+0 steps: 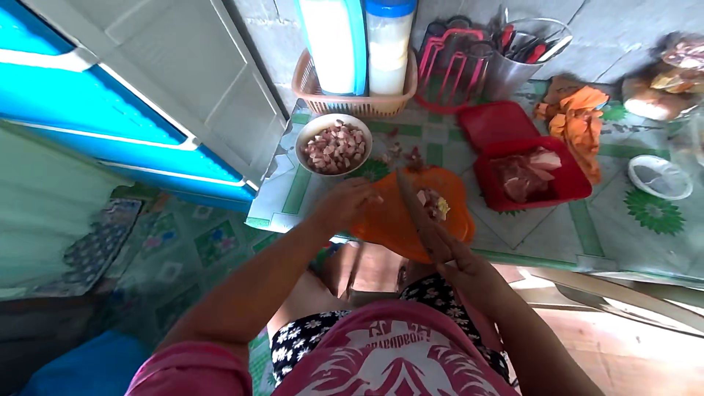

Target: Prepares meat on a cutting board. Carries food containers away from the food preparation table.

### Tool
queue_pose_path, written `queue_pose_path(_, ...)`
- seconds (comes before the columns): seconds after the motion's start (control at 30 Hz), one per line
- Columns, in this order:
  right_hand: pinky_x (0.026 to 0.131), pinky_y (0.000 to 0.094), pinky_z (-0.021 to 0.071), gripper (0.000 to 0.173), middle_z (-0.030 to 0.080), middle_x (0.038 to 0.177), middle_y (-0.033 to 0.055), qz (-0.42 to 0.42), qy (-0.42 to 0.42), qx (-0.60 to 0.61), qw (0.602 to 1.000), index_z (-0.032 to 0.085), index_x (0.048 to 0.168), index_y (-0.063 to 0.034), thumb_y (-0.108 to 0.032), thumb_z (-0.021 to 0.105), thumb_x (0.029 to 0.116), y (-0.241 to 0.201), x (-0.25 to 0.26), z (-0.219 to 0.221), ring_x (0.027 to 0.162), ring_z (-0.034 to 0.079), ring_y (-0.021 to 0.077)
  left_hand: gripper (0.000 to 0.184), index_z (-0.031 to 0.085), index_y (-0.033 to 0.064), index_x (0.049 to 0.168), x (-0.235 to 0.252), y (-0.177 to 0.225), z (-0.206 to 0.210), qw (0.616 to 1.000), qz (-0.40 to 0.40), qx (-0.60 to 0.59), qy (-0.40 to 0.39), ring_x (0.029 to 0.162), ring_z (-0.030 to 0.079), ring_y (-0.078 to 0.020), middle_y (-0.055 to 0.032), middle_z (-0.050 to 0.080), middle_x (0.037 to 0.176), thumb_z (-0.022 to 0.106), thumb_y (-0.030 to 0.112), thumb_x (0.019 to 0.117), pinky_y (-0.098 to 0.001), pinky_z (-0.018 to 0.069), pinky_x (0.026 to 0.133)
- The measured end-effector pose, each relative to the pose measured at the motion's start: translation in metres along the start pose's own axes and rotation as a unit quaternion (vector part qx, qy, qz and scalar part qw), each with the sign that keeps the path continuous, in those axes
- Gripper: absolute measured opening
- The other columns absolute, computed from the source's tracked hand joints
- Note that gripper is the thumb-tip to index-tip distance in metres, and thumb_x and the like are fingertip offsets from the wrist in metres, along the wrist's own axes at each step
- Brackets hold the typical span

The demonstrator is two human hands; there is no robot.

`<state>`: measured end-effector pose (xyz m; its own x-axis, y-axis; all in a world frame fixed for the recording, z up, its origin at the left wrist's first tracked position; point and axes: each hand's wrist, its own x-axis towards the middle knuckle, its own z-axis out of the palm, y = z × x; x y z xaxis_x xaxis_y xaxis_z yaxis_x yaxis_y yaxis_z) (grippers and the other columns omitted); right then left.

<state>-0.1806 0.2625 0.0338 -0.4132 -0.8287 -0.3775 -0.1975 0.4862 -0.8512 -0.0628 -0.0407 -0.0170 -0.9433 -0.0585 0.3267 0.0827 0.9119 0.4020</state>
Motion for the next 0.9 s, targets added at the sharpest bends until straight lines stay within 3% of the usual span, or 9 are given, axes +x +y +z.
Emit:
queue_pose_path(0.1, 0.056, 0.0336, 0.0537, 0.068, 0.068, 0.110, 0.0090, 0.017, 0.007, -0.068, 0.998, 0.023, 0.164, -0.0334, -0.022, 0.055, 0.1049, -0.003, 0.002, 0.000, 0.061, 0.059, 0.0122, 0.033, 0.070, 0.0118, 0.128, -0.007, 0.015, 0.018, 0.998, -0.062, -0.001, -0.029, 0.128, 0.060, -0.0298, -0.0125, 0.066, 0.133, 0.066, 0.027, 0.0997, -0.0508, 0.0484, 0.109)
queue_pose_path(0.2, 0.061, 0.0402, 0.0549, 0.067, 0.069, 0.099, 0.0108, 0.031, 0.015, -0.159, 0.987, 0.019, 0.165, -0.0336, -0.026, 0.051, 0.1069, -0.006, 0.003, 0.005, 0.063, 0.061, 0.0184, 0.038, 0.068, 0.0098, 0.130, -0.023, 0.023, 0.027, 0.996, -0.086, -0.018, 0.007, 0.130, 0.059, -0.0314, -0.0161, 0.060, 0.141, 0.067, 0.032, 0.0988, -0.0508, 0.0506, 0.106)
queue_pose_path(0.23, 0.068, 0.0458, 0.0549, 0.067, 0.069, 0.099, 0.0128, 0.038, 0.011, -0.195, 0.980, 0.016, 0.166, -0.0324, -0.026, 0.049, 0.1074, -0.009, 0.003, 0.007, 0.069, 0.063, 0.0233, 0.039, 0.069, 0.0079, 0.127, -0.027, 0.023, 0.028, 0.993, -0.111, -0.027, 0.028, 0.129, 0.060, -0.0316, -0.0159, 0.060, 0.141, 0.068, 0.033, 0.0977, -0.0515, 0.0508, 0.105)
queue_pose_path(0.3, 0.087, 0.0578, 0.0531, 0.067, 0.070, 0.112, 0.0180, 0.064, -0.011, -0.256, 0.965, 0.012, 0.166, -0.0312, -0.025, 0.046, 0.1086, -0.020, 0.004, 0.014, 0.092, 0.069, 0.0338, 0.039, 0.071, 0.0068, 0.121, -0.030, 0.023, 0.030, 0.985, -0.160, -0.032, 0.057, 0.124, 0.062, -0.0307, -0.0145, 0.064, 0.134, 0.071, 0.036, 0.0956, -0.0517, 0.0516, 0.103)
queue_pose_path(0.37, 0.095, 0.0575, 0.0528, 0.066, 0.067, 0.127, 0.0190, 0.075, -0.036, -0.293, 0.953, 0.011, 0.167, -0.0296, -0.023, 0.043, 0.1094, -0.031, 0.007, 0.021, 0.105, 0.069, 0.0358, 0.035, 0.073, 0.0073, 0.116, -0.028, 0.022, 0.038, 0.982, -0.168, -0.012, 0.090, 0.117, 0.066, -0.0297, -0.0124, 0.070, 0.124, 0.070, 0.035, 0.0950, -0.0525, 0.0530, 0.100)
queue_pose_path(0.47, 0.095, 0.0576, 0.0532, 0.066, 0.063, 0.133, 0.0206, 0.092, -0.061, -0.315, 0.943, 0.011, 0.167, -0.0302, -0.021, 0.044, 0.1096, -0.042, 0.011, 0.030, 0.110, 0.068, 0.0378, 0.021, 0.077, 0.0085, 0.105, -0.023, 0.021, 0.049, 0.980, -0.154, -0.001, 0.128, 0.106, 0.070, -0.0259, -0.0084, 0.075, 0.109, 0.068, 0.026, 0.0969, -0.0502, 0.0557, 0.094)
queue_pose_path(0.7, 0.093, 0.0599, 0.0534, 0.066, 0.067, 0.122, 0.0215, 0.121, -0.100, -0.367, 0.917, 0.007, 0.167, -0.0297, -0.021, 0.041, 0.1104, -0.048, 0.020, 0.036, 0.110, 0.068, 0.0407, 0.017, 0.079, 0.0086, 0.098, -0.021, 0.020, 0.053, 0.982, -0.133, 0.011, 0.134, 0.114, 0.069, -0.0236, -0.0075, 0.074, 0.118, 0.066, 0.019, 0.0958, -0.0461, 0.0552, 0.098)
queue_pose_path(0.9, 0.091, 0.0593, 0.0542, 0.067, 0.067, 0.117, 0.0229, 0.136, -0.124, -0.362, 0.914, 0.004, 0.167, -0.0266, -0.020, 0.040, 0.1106, -0.058, 0.028, 0.035, 0.107, 0.068, 0.0410, 0.017, 0.078, 0.0055, 0.095, -0.017, 0.017, 0.053, 0.985, -0.123, 0.003, 0.122, 0.108, 0.071, -0.0248, -0.0092, 0.076, 0.105, 0.067, 0.018, 0.0949, -0.0444, 0.0556, 0.098)
